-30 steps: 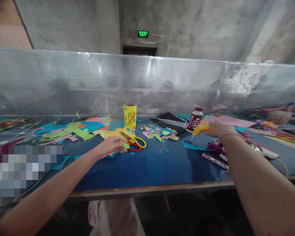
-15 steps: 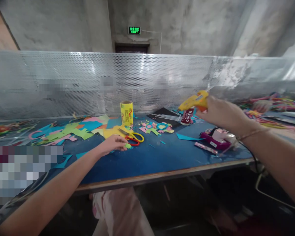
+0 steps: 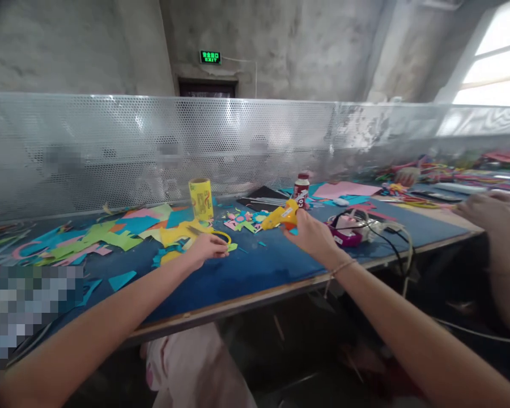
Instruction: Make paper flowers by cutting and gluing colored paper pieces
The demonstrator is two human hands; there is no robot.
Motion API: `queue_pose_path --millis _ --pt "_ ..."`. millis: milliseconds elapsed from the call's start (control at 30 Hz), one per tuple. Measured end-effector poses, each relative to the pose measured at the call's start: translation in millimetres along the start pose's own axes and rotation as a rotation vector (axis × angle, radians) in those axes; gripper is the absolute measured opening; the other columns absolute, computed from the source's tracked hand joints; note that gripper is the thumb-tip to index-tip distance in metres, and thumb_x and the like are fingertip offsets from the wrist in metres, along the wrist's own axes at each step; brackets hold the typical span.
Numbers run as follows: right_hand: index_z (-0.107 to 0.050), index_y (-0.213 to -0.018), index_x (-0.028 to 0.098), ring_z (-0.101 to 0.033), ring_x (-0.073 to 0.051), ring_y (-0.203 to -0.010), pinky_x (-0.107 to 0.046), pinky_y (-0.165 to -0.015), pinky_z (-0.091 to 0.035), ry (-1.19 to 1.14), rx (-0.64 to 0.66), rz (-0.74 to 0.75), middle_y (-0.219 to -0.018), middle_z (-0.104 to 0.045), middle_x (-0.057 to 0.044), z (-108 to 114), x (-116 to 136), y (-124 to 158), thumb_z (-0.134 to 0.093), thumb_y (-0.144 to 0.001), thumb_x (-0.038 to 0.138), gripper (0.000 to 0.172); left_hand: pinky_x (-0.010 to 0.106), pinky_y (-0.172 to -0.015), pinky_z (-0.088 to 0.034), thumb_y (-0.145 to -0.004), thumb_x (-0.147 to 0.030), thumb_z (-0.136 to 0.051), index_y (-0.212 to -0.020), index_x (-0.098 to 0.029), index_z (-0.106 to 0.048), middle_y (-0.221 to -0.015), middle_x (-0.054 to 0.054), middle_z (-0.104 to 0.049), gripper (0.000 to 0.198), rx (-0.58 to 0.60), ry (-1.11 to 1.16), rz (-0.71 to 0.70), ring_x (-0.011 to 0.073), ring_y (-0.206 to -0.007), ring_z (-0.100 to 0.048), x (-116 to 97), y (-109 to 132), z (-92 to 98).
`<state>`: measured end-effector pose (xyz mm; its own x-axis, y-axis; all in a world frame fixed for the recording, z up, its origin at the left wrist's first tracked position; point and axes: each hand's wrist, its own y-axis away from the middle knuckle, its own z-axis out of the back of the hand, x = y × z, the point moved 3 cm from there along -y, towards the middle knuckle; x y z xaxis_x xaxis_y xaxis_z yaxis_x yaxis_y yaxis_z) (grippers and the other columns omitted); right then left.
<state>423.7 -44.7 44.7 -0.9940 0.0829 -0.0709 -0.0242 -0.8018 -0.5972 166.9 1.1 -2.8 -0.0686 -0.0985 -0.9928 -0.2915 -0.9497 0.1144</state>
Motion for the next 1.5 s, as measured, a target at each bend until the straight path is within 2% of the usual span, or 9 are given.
queue_pose_path --millis 67,167,267,333,500,767,1233,1500 --pt "-0.042 -0.091 0.015 -0.058 -0.024 -0.078 -0.029 -0.058 -0.036 -0.015 -0.014 -0.024 -0.085 -0.059 -0.012 -11.4 3.1 5.7 -0.045 -0.078 0.045 0.033 0.029 -0.064 -0.051 -0.058 -0.004 -0.065 -0.051 -0.014 -0.057 -0.047 0.001 -0.057 0.014 0.002 -0.053 -0.025 0.0143 -0.052 -0.059 0.7 -13.1 -16.3" --pt "-0.044 -0.091 0.015 -0.059 -0.024 -0.079 -0.029 -0.059 -0.036 -0.031 -0.015 -0.021 -0.083 -0.06 -0.01 -29.8 6.8 12.4 -0.043 -0.078 0.044 0.031 0.028 -0.061 -0.05 -0.057 -0.007 -0.063 -0.05 -0.015 -0.059 -0.046 0.002 -0.057 0.012 0.048 -0.318 -0.098 0.0149 -0.052 -0.059 3.3 -26.7 -33.7" --pt "-0.044 -0.09 0.016 -0.059 -0.022 -0.078 -0.028 -0.058 -0.036 -0.042 0.003 -0.014 -0.081 -0.06 -0.008 -44.0 8.2 17.4 -0.043 -0.078 0.044 0.03 0.025 -0.06 -0.05 -0.059 -0.011 -0.061 -0.053 -0.015 -0.062 -0.047 0.002 -0.059 0.008 0.071 -0.57 -0.19 0.0143 -0.053 -0.06 5.1 -30.1 -39.7" --pt "-0.044 -0.089 0.016 -0.059 -0.022 -0.078 -0.027 -0.057 -0.035 -0.037 0.009 0.004 -0.082 -0.06 -0.007 -49.3 8.4 20.1 -0.042 -0.079 0.044 0.03 0.024 -0.059 -0.05 -0.062 -0.014 -0.06 -0.057 -0.014 -0.063 -0.049 0.002 -0.06 0.006 0.071 -0.632 -0.221 0.0136 -0.053 -0.06 6.5 -29.8 -39.5" --pt "-0.044 -0.089 0.014 -0.059 -0.02 -0.077 -0.026 -0.055 -0.032 0.005 0.027 0.069 -0.085 -0.06 -0.009 -52.1 9.3 23.5 -0.041 -0.082 0.04 0.027 0.023 -0.058 -0.049 -0.066 -0.019 -0.059 -0.066 -0.011 -0.064 -0.052 0.004 -0.062 0.009 0.082 -0.61 -0.228 0.0135 -0.054 -0.061 12.0 -32.2 -38.9" --pt "-0.045 -0.096 0.012 -0.058 -0.021 -0.079 -0.026 -0.055 -0.033 0.046 0.052 0.169 -0.091 -0.06 -0.011 -53.9 11.4 26.0 -0.04 -0.084 0.038 0.029 0.022 -0.059 -0.049 -0.072 -0.022 -0.055 -0.069 -0.01 -0.064 -0.054 0.006 -0.062 0.016 0.076 -0.607 -0.248 0.0134 -0.055 -0.062 12.5 -31.3 -41.8" --pt "-0.046 -0.098 0.011 -0.058 -0.022 -0.079 -0.028 -0.061 -0.036 0.086 0.086 0.218 -0.096 -0.06 -0.013 -57.5 13.0 26.0 -0.037 -0.086 0.036 0.03 0.022 -0.06 -0.048 -0.075 -0.024 -0.053 -0.069 -0.011 -0.065 -0.053 0.005 -0.062 0.018 0.061 -0.638 -0.241 0.0132 -0.055 -0.061 10.4 -28.7 -42.3" --pt "-0.046 -0.098 0.012 -0.058 -0.021 -0.079 -0.027 -0.059 -0.035 0.085 0.1 0.218 -0.095 -0.06 -0.013 -57.0 13.3 26.4 -0.036 -0.086 0.035 0.028 0.021 -0.058 -0.048 -0.074 -0.022 -0.053 -0.068 -0.011 -0.064 -0.053 0.005 -0.062 0.017 0.066 -0.605 -0.245 0.0133 -0.055 -0.062 11.2 -29.0 -41.8"
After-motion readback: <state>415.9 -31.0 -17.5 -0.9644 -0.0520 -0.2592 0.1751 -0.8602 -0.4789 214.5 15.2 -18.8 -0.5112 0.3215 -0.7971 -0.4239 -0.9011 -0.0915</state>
